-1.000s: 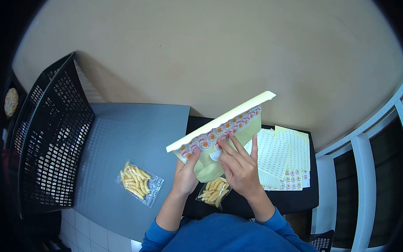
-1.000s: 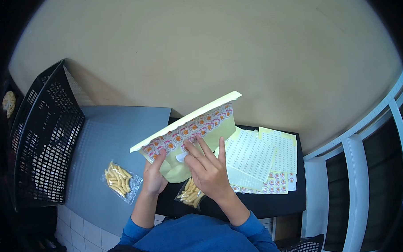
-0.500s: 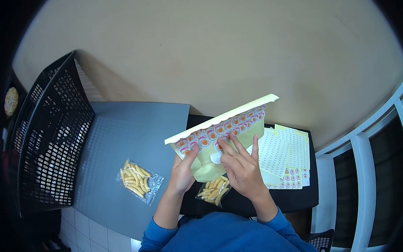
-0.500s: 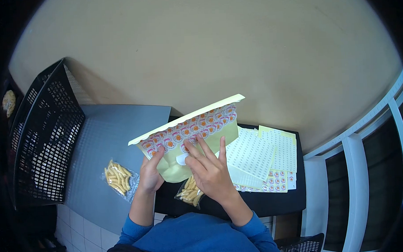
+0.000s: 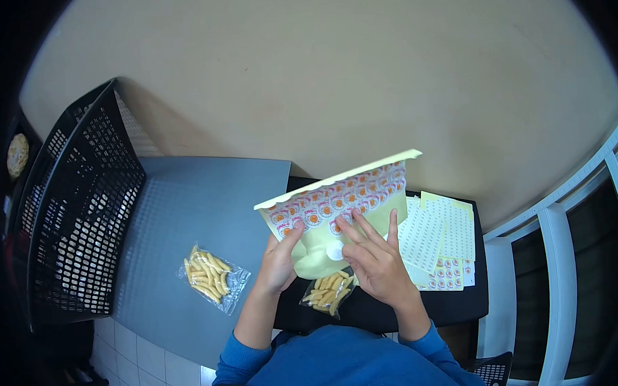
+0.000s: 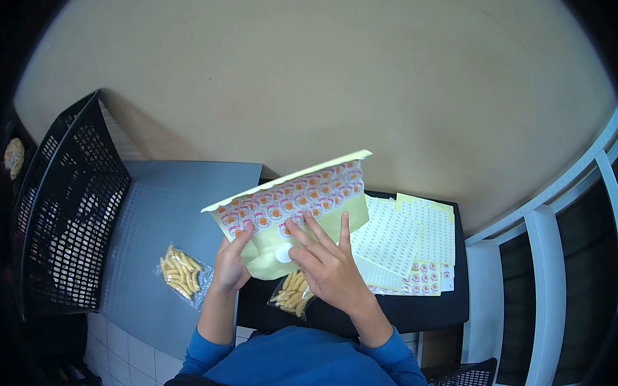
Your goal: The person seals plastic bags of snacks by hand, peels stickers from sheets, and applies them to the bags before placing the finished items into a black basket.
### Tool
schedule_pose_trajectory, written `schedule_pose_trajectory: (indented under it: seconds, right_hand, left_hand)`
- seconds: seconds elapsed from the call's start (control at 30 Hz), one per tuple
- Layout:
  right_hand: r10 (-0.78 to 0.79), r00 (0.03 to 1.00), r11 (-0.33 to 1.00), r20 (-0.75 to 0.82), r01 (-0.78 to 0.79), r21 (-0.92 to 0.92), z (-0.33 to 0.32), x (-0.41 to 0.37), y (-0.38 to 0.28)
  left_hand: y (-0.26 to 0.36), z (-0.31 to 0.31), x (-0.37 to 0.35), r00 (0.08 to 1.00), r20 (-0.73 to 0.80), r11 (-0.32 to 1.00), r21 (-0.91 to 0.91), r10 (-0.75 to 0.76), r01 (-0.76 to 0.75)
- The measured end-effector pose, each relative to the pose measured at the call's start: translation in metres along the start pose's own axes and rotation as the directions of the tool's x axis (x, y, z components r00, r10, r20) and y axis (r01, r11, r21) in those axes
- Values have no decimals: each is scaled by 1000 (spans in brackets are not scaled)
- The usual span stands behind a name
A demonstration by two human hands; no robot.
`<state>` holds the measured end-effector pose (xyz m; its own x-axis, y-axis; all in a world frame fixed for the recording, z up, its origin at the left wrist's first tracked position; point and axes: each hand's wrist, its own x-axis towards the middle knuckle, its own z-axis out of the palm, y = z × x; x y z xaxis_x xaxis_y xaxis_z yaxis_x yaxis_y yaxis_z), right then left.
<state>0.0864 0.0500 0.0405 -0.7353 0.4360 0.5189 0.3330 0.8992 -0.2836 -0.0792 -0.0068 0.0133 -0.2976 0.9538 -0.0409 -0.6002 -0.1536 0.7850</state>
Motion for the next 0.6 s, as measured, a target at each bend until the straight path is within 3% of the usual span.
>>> schedule_pose_trajectory:
  seconds: [0.13, 0.2, 0.23, 0.3, 0.33, 0.4, 0.43, 0.5, 0.6]
  right_hand:
    - [16, 991, 986, -134, 6, 167, 7, -12, 15]
    - [229, 833, 953, -504, -88, 289, 8, -14, 26]
    - [339, 803, 928, -490, -199, 315, 11, -17, 37]
    - [632, 694, 635, -345, -208, 744, 13, -13, 43]
    - [632, 693, 635, -346, -207, 744, 11, -12, 46]
    - [692, 715, 360, -96, -227, 905, 8, -13, 50]
    - [693, 715, 359, -95, -227, 905, 11, -14, 50]
    - [746, 627, 438, -223, -211, 874, 20, -19, 53]
    - [791, 546, 458, -276, -229, 859, 42, -32, 68]
  left_hand:
    - [11, -11, 3, 999, -41, 998, -70, -7, 4]
    - [17, -14, 4, 1000, -21, 996, -82, -17, 15]
    - [18, -16, 3, 1000, 2, 995, -96, -29, 29]
    - [16, -17, 3, 996, 9, 991, -98, -92, 93]
    - [15, -17, 4, 988, 18, 983, -99, -151, 152]
    - [11, -15, 6, 984, 35, 979, -99, -174, 177]
    - [8, -14, 8, 979, 52, 975, -98, -196, 200]
    - [3, -15, 12, 976, 46, 973, 101, -211, 206]
    - [-18, -28, 26, 989, 83, 950, 297, -124, 94]
